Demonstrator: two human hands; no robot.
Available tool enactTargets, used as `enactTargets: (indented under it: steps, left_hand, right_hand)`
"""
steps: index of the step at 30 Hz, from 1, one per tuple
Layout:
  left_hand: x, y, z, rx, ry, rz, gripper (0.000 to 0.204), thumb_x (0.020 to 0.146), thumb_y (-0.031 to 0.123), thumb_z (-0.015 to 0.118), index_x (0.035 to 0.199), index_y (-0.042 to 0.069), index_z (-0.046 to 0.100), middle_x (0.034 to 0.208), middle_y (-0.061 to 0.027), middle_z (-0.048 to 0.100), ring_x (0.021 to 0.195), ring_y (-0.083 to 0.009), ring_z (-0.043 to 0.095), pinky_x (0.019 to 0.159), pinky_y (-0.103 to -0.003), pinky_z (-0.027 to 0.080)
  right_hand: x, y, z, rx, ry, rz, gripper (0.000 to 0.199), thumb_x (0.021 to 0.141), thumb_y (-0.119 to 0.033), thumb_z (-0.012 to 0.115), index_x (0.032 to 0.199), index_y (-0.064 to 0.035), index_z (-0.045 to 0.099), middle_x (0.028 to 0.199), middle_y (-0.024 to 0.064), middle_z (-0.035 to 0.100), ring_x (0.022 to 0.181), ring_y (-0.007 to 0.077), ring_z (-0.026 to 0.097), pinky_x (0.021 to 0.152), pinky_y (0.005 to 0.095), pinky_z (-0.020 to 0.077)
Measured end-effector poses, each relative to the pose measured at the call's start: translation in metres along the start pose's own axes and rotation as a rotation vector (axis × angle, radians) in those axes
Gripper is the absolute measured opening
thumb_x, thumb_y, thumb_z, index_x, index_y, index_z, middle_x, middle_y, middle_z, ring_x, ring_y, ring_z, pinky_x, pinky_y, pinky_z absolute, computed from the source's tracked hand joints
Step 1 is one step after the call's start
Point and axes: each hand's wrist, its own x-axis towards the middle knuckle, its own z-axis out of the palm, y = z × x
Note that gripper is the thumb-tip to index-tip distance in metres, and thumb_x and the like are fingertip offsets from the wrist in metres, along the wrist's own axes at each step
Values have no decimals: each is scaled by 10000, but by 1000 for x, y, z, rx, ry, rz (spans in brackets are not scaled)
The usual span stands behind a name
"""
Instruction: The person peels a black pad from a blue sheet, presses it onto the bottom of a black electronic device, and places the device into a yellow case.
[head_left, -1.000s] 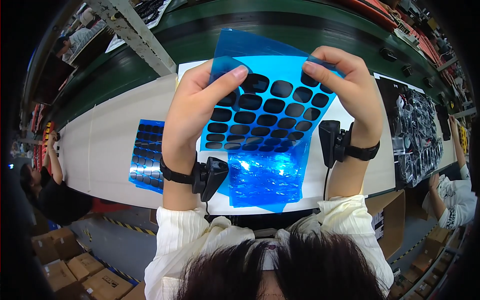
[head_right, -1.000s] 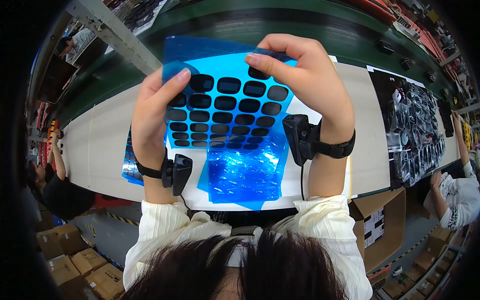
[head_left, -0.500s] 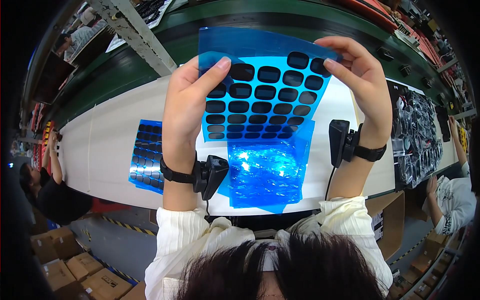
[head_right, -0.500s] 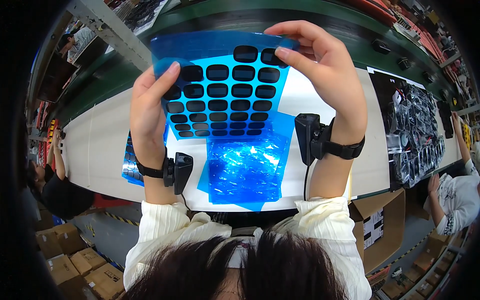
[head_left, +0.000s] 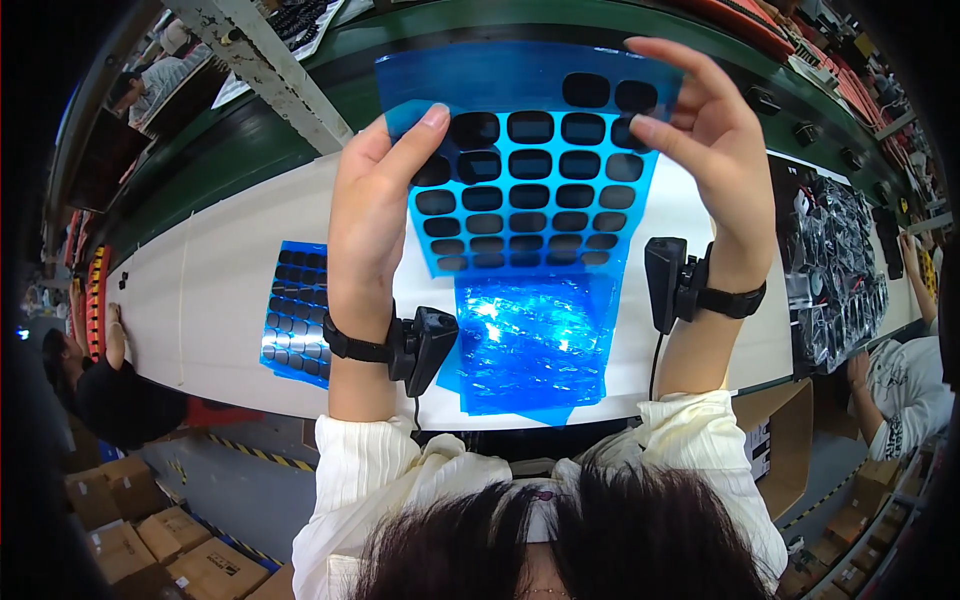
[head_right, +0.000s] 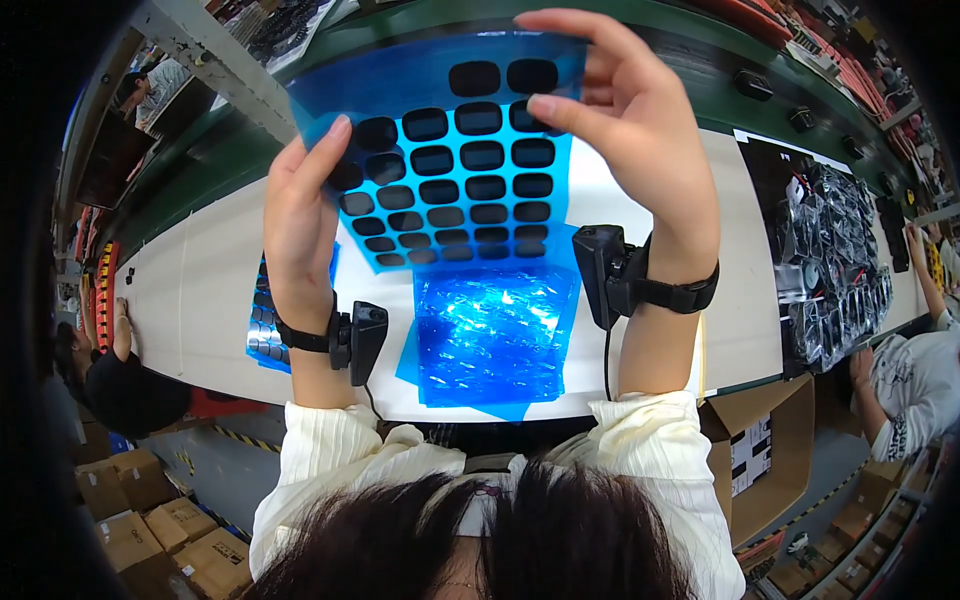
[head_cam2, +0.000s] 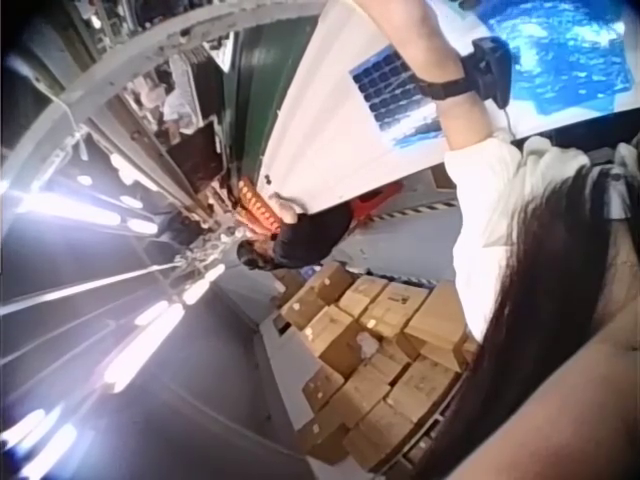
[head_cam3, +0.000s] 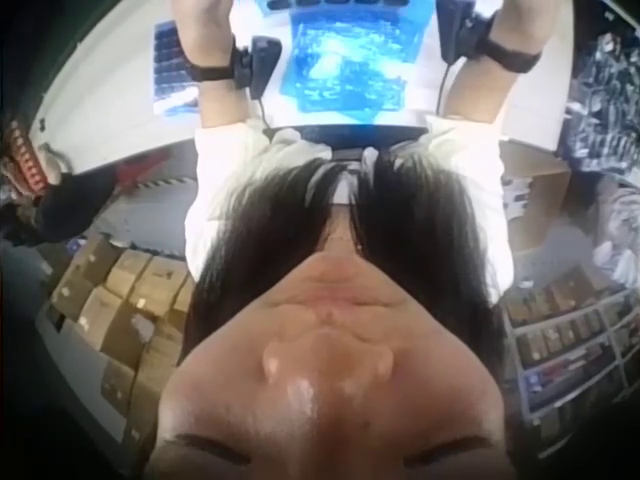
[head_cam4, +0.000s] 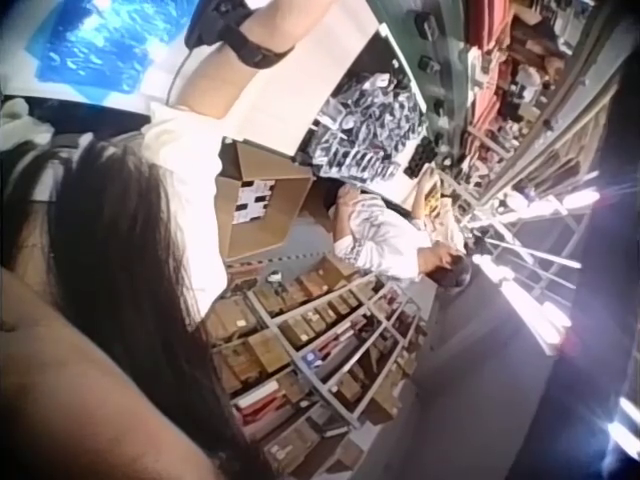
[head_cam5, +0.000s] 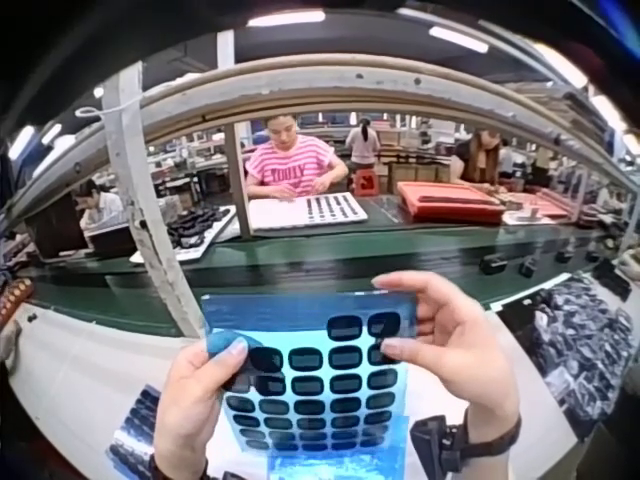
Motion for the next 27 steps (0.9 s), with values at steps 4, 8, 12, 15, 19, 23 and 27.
enactTargets:
  steps: [4,8,12,15,19,23,27]
  left_hand:
    - [-5,3,5,24,-112,-70,226,809,242,543,881,36,603,797,-13,607,716,-66,537,665,-196,395]
    - [-3,8,2,125,-220,-132,252,816,264,536,891,32,601,801,-4,603,734,-62,530,692,-195,394]
    - [-3,6,-3,155,-304,-126,257,814,267,539,891,30,600,815,1,597,750,-57,519,704,-195,392]
    - [-5,3,-1,143,-263,-90,264,825,267,522,919,30,589,833,1,593,751,-54,513,703,-193,389]
    - [-2,1,-1,90,-209,-92,277,844,267,489,965,31,568,863,-4,590,771,-54,514,708,-195,391]
    - [-5,5,5,34,-125,-68,277,861,258,456,992,33,551,882,-11,590,788,-61,531,712,-200,405]
    - [-5,8,11,-25,-78,-36,261,864,244,448,980,34,551,881,-21,594,781,-72,554,696,-201,427]
  right_hand:
    - [2,-1,0,72,152,-15,487,701,-1,590,1160,-13,431,959,88,571,809,116,554,734,219,429]
    - [5,3,-2,156,238,-5,492,717,7,576,1179,-7,408,903,88,586,781,112,559,732,222,429]
    - [5,6,-1,132,294,32,493,723,2,576,1183,-10,401,901,93,583,796,113,551,746,225,425]
    - [6,8,0,99,287,24,495,719,-9,586,1181,-27,409,936,105,570,829,117,540,763,228,418]
    - [9,11,14,-62,359,10,504,704,-36,614,1171,-56,425,1028,101,538,933,152,511,814,259,398]
    - [12,8,28,-436,371,-233,511,670,-82,657,1140,-68,459,1099,80,506,1015,183,477,863,304,370]
    - [11,-2,44,-316,99,-370,475,629,-95,675,1077,-60,518,1086,67,524,1034,214,476,895,342,345]
